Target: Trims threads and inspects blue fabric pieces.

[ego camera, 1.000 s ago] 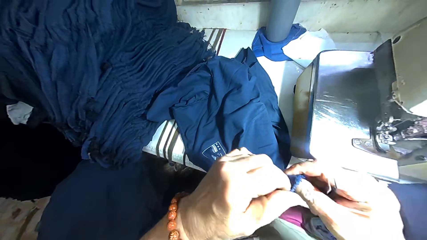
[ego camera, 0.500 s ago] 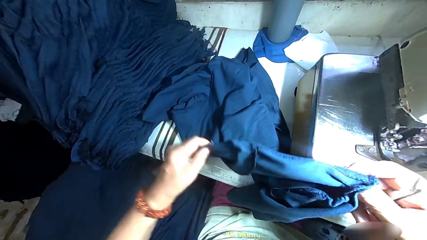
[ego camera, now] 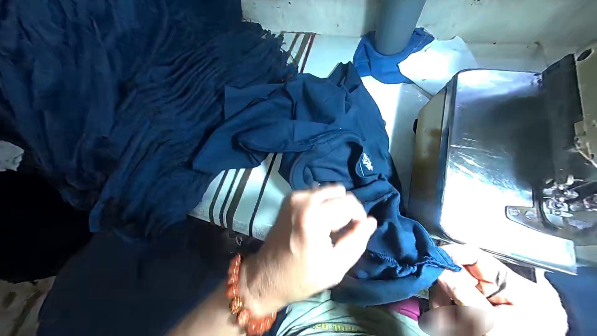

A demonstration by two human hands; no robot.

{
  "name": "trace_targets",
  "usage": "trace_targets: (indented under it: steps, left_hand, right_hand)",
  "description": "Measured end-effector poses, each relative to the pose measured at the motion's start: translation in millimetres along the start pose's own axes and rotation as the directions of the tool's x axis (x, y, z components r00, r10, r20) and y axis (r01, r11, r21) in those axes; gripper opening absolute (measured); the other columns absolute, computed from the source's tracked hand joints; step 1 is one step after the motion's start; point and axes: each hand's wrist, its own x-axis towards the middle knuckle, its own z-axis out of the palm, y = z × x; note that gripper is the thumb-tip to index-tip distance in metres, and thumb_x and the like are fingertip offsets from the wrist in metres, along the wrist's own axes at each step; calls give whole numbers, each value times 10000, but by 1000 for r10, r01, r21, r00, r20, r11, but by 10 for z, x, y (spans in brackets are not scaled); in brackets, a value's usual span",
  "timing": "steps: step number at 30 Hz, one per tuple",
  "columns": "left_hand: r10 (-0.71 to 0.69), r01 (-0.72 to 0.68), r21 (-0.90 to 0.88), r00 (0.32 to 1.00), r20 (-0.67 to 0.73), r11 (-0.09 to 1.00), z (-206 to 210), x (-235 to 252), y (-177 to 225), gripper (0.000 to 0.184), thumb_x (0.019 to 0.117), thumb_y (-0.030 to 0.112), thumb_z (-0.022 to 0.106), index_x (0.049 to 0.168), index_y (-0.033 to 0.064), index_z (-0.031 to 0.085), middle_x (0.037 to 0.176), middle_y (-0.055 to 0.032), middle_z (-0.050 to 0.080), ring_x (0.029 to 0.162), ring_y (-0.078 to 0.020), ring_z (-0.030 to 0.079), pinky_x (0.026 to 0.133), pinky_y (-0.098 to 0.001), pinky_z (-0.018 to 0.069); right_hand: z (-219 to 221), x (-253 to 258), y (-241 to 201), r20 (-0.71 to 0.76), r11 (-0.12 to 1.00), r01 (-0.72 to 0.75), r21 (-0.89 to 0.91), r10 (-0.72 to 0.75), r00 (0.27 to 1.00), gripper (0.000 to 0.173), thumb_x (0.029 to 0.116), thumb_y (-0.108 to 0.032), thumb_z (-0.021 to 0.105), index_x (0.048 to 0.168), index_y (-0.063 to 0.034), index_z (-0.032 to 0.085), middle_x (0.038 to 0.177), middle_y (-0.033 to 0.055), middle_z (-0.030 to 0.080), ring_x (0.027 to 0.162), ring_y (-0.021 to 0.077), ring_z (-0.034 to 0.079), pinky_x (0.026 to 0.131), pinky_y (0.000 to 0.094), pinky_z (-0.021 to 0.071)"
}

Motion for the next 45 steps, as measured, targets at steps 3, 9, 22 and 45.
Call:
trace_targets:
  steps: [3, 9, 22, 45]
  left_hand:
    - [-164, 173, -267, 985, 56, 948, 318, -498, 3, 168, 906, 138, 718, 992, -1, 759, 963, -57, 757, 917, -44, 709, 835, -191, 585]
    - [-174, 147, -251, 980, -91, 957, 496, -517, 83, 120, 893, 156, 725, 971, 77, 770, 940, 1, 710, 947, -46, 649, 853, -189, 536]
    - [-12, 12, -77, 1000, -2, 997, -134, -336, -73, 148, 1011, 127, 575, 920, 54, 665, 843, 19, 616, 791, 19, 591, 717, -102, 508]
    - [-273, 334, -505, 942, 194, 796, 141, -191, 165, 54, 869, 78, 735, 859, 25, 742, 741, 46, 677, 681, 71, 589, 623, -80, 490]
  right_hand:
    - [2, 26, 7, 17, 1000, 15, -5, -15, 1000, 220, 978, 21, 570, 1071, -169, 631, 761, -151, 704, 545, -33, 620, 463, 137, 523]
    - [31, 35, 1, 17, 999, 34, 6, -34, 999, 201, 986, 20, 570, 1071, -154, 626, 767, -132, 706, 539, -25, 619, 457, 138, 524]
    - [-112, 1, 21, 82, 973, 108, -204, -93, 992, 95, 997, -58, 610, 1023, -129, 668, 713, -154, 652, 560, -66, 589, 489, 125, 514]
    - [-25, 171, 30, 213, 928, 269, -257, -217, 953, 137, 1019, -151, 618, 1045, -35, 685, 840, -68, 691, 724, -121, 563, 648, 62, 469]
